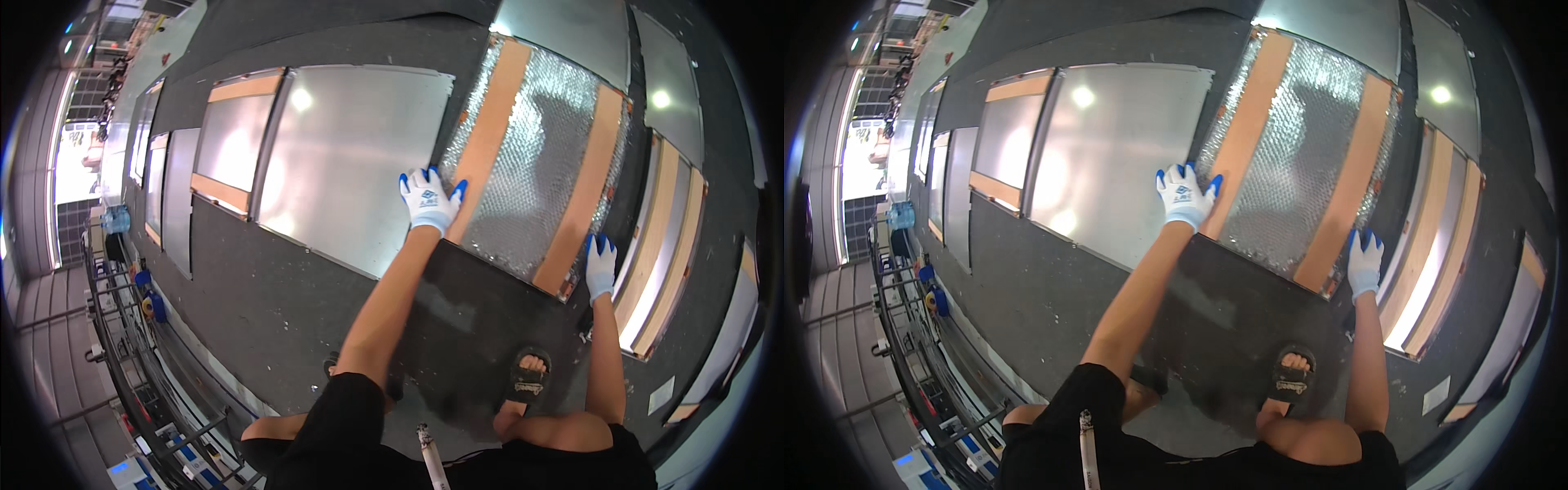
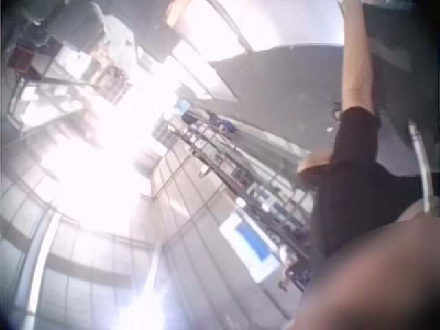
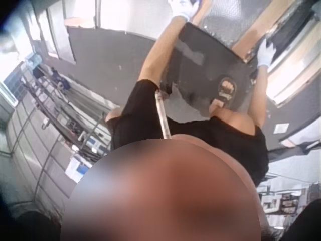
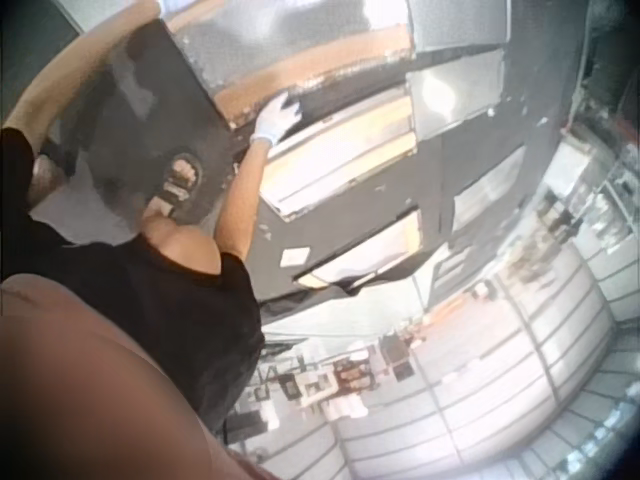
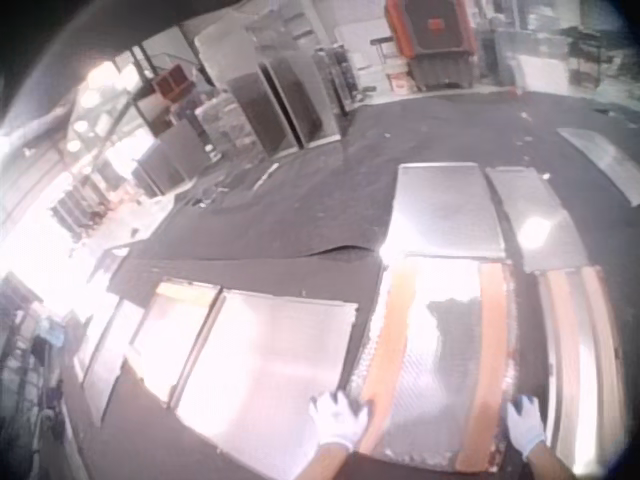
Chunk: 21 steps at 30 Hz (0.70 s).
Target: The person peels a silver mesh-like insulation layer from several rectangular panels laid on the floor. They handle each panel one at a time, remove the mesh, and set the peeled panels aside.
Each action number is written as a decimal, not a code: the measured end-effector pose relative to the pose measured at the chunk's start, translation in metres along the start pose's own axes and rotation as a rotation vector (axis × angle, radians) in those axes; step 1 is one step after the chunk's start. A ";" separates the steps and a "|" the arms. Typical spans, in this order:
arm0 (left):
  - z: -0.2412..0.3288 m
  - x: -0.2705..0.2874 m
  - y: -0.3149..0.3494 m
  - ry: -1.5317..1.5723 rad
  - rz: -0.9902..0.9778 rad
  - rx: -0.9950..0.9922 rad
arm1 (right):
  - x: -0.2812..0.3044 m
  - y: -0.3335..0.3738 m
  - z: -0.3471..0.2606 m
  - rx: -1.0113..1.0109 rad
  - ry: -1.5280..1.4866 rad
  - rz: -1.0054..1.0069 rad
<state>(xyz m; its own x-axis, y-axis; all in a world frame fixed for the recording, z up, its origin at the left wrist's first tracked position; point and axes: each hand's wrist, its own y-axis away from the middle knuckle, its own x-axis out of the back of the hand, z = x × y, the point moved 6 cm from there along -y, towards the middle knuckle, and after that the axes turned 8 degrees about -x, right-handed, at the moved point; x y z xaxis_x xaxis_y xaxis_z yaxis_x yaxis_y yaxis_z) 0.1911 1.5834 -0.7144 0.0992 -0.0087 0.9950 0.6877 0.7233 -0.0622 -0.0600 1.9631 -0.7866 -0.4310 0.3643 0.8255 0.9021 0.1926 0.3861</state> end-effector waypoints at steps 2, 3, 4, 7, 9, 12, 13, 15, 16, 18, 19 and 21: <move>-0.006 -0.008 -0.005 0.152 -0.055 0.138 | -0.006 0.008 -0.021 0.382 0.415 0.023; -0.004 -0.009 -0.007 0.084 -0.048 0.137 | -0.003 0.000 0.003 -0.093 -0.270 -0.131; -0.005 -0.011 -0.008 0.086 -0.044 0.159 | -0.006 0.004 0.006 -0.174 -0.496 -0.236; -0.001 -0.028 -0.016 0.154 -0.035 0.156 | 0.003 0.005 0.007 -0.214 -0.728 -0.269; -0.001 -0.035 -0.015 0.304 0.019 0.203 | 0.003 0.002 0.012 -0.401 -0.846 -0.329; -0.012 -0.030 -0.002 0.716 0.076 0.252 | 0.011 -0.002 -0.005 -0.268 -1.329 -0.441; -0.016 -0.020 0.003 0.803 0.076 0.221 | 0.017 -0.005 0.000 -0.313 -1.344 -0.387; -0.030 -0.009 0.006 0.934 -0.124 0.203 | 0.023 -0.003 0.009 -0.340 -1.338 -0.365; -0.039 -0.010 0.011 1.131 -0.281 0.334 | 0.027 -0.001 0.016 -0.331 -1.258 -0.338; -0.041 -0.012 0.016 1.424 -0.445 0.554 | 0.034 0.005 0.030 -0.279 -1.138 -0.301; -0.035 -0.016 0.023 1.621 -0.581 0.667 | 0.033 0.011 0.038 -0.279 -1.065 -0.308; -0.027 -0.020 0.038 1.594 -0.782 0.621 | 0.043 0.021 0.043 -0.059 -0.702 -0.086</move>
<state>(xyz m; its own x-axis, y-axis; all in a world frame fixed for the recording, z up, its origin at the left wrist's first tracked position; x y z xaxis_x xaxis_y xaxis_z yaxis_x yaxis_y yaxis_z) 0.2348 1.5923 -0.7390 0.6720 -0.7017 -0.2366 0.6147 0.3504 0.7066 -0.0599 2.0218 -0.7607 -0.3930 0.8549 0.3386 0.8552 0.2046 0.4761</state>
